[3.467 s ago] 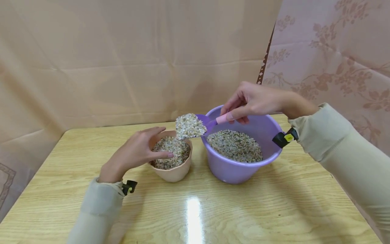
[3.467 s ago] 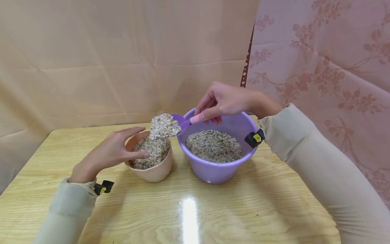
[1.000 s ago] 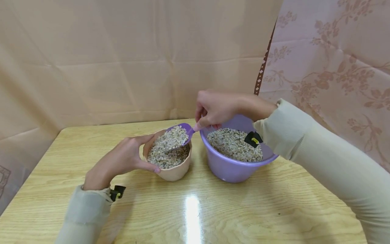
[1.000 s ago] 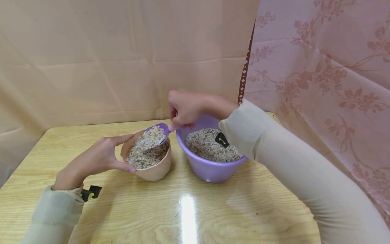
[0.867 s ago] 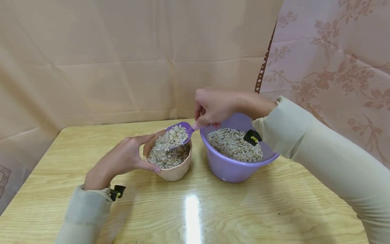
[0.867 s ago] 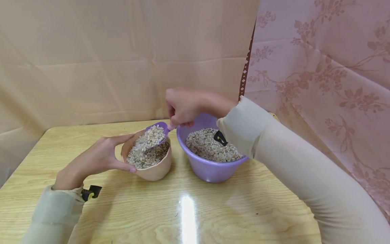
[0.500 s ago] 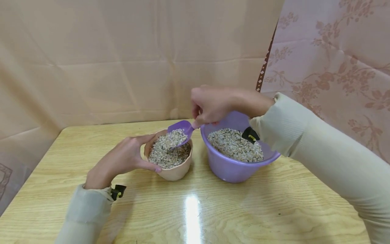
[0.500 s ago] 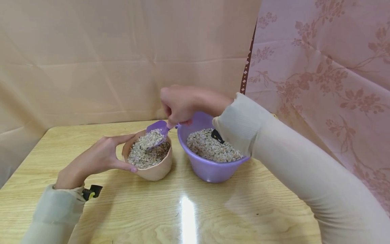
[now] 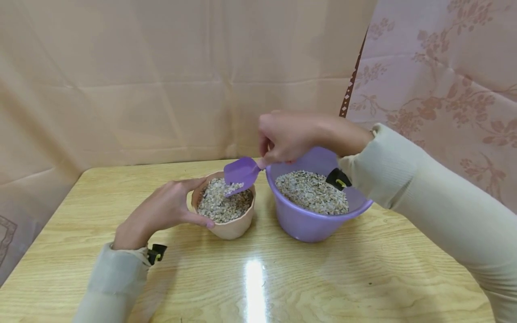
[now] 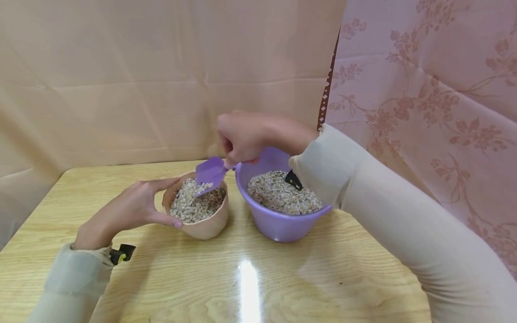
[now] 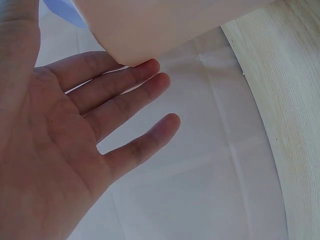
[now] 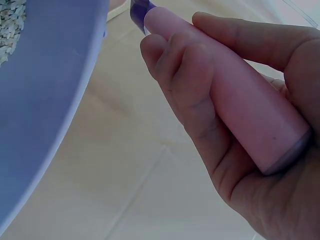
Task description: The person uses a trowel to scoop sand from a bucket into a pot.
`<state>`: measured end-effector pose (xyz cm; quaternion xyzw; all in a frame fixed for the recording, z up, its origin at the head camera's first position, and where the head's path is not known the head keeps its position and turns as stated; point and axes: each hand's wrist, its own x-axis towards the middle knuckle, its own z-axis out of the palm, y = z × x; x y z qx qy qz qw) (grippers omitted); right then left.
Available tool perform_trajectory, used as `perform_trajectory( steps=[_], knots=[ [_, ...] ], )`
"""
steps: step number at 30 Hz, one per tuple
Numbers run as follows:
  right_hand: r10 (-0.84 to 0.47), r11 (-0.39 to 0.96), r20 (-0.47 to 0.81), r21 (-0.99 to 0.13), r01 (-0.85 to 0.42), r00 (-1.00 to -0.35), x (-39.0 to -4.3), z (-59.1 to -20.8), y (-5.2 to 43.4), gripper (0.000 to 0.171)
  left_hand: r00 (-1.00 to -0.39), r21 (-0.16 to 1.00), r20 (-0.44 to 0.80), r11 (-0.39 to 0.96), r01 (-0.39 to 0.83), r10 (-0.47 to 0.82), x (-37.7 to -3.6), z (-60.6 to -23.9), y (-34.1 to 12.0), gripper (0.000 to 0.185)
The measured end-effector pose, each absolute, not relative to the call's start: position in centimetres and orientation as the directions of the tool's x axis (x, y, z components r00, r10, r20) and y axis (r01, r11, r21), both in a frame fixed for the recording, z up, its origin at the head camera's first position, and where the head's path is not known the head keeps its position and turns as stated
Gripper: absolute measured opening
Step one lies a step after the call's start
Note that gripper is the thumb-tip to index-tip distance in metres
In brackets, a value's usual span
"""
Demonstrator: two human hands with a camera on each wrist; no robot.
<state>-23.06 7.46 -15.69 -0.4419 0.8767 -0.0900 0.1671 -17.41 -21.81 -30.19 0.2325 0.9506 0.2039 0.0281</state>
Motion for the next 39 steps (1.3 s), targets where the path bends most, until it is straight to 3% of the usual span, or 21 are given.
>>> perform_trajectory(
  steps=[30, 35, 39],
  knots=[
    [-0.791, 0.611, -0.163, -0.218, -0.761, -0.589, -22.5, -14.8, 7.9, 0.015, -0.894, 0.350, 0.014, 0.835, 0.424, 0.448, -17.3, -29.0, -22.1, 0.109],
    [-0.799, 0.599, -0.128, -0.238, -0.764, -0.587, -22.8, -15.0, 8.8, 0.014, -0.893, 0.356, 0.021, 0.832, 0.426, 0.449, -17.3, -28.6, -22.0, 0.105],
    [-0.790, 0.604, -0.125, -0.327, -0.727, -0.601, -23.3, -15.4, 10.3, 0.014, -0.894, 0.367, 0.041, 0.825, 0.430, 0.447, -17.4, -28.3, -21.8, 0.094]
  ],
)
